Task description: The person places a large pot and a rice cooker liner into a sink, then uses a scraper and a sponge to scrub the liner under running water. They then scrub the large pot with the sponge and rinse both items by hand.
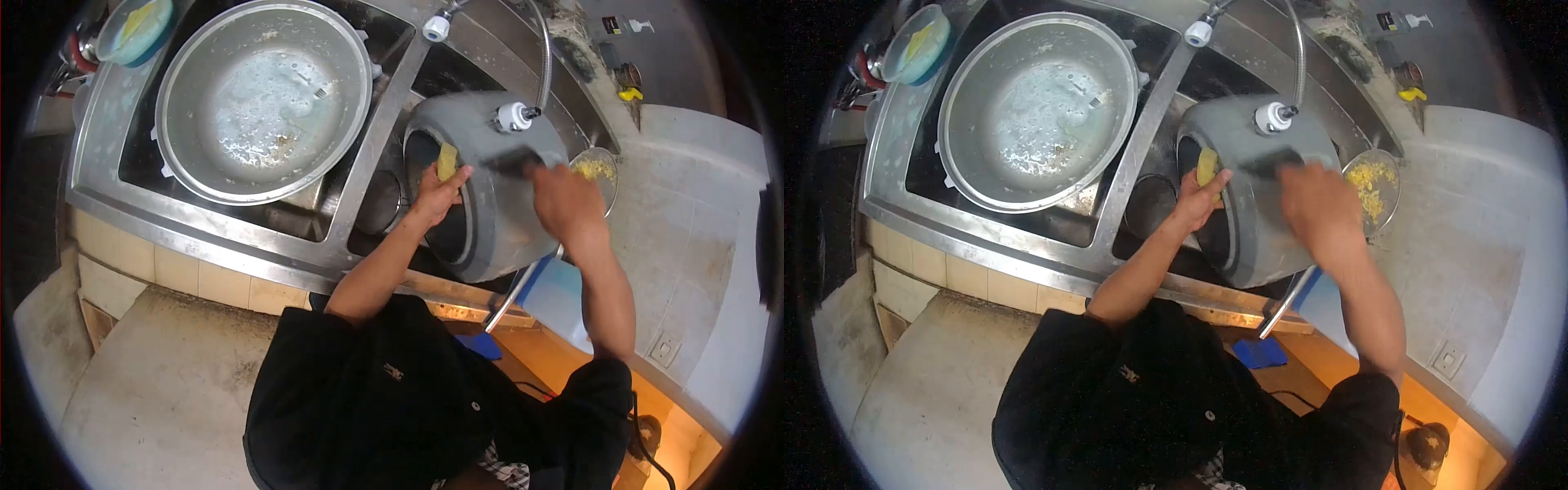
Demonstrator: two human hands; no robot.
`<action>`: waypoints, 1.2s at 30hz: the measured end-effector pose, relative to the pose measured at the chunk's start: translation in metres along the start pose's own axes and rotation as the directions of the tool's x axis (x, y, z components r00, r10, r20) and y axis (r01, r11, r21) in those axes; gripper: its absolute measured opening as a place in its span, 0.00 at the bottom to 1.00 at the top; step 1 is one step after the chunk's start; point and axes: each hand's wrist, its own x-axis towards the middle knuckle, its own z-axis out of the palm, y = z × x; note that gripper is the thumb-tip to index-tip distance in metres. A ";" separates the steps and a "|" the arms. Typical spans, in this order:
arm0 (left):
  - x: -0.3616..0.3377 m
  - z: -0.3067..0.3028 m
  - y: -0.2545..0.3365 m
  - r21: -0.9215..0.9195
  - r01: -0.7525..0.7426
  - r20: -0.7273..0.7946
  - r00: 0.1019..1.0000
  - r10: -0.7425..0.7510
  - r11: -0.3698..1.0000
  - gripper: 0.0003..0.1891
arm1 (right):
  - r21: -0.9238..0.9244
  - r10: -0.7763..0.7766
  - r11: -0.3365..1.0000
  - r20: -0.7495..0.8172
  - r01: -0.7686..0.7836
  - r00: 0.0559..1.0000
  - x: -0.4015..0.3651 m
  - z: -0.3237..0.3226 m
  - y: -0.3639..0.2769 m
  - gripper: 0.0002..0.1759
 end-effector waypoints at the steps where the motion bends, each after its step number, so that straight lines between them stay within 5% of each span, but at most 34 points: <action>1: 0.005 -0.002 -0.006 -0.094 -0.035 0.033 0.999 0.038 0.995 0.19 | -0.020 0.009 1.000 0.026 -0.008 1.000 -0.017 -0.007 -0.004 0.13; 4: 0.013 0.002 -0.007 -0.107 -0.064 -0.031 0.998 0.061 0.992 0.16 | 0.118 0.109 0.987 -0.017 -0.106 0.994 -0.025 0.007 0.012 0.14; 8: 0.025 0.031 0.008 -0.279 -0.149 -0.306 0.950 0.060 0.949 0.18 | 0.180 0.159 0.973 -0.076 -0.143 0.984 -0.022 0.023 0.029 0.14; 13: 0.049 0.032 0.038 -0.200 -0.084 -0.478 0.878 -0.023 0.976 0.27 | 0.201 0.263 0.941 0.077 -0.274 0.962 -0.077 0.031 0.031 0.19; 18: 0.103 -0.001 0.046 -0.328 -0.088 -0.317 0.948 -0.021 0.941 0.24 | 0.372 0.328 0.871 0.049 -0.322 0.943 -0.094 0.056 0.048 0.21; 22: 0.064 0.009 0.041 -0.334 -0.135 -0.346 0.938 0.012 0.933 0.21 | 0.420 0.324 0.851 0.052 -0.315 0.945 -0.134 0.088 0.043 0.19; 24: 0.020 0.016 0.016 -0.237 -0.086 -0.281 0.960 0.017 0.968 0.19 | 0.482 0.390 0.782 0.114 -0.394 0.914 -0.148 0.114 0.044 0.18; 27: -0.026 0.038 -0.014 -0.253 -0.070 -0.221 0.975 0.013 0.965 0.20 | 0.713 0.388 0.640 0.023 -0.287 0.921 -0.168 0.163 0.045 0.17; 29: -0.026 0.042 -0.018 -0.019 -0.141 -0.371 0.920 0.124 0.990 0.23 | 0.830 0.399 0.515 -0.013 -0.212 0.917 -0.173 0.176 0.038 0.18; 33: -0.018 0.065 -0.003 0.002 -0.120 -0.468 0.877 0.107 0.993 0.23 | 0.805 0.366 0.588 -0.183 -0.075 0.912 -0.139 0.157 0.027 0.18; 36: -0.015 0.060 0.008 -0.008 -0.147 -0.456 0.881 0.127 0.989 0.24 | 0.722 0.312 0.682 -0.138 -0.121 0.940 -0.113 0.126 0.013 0.19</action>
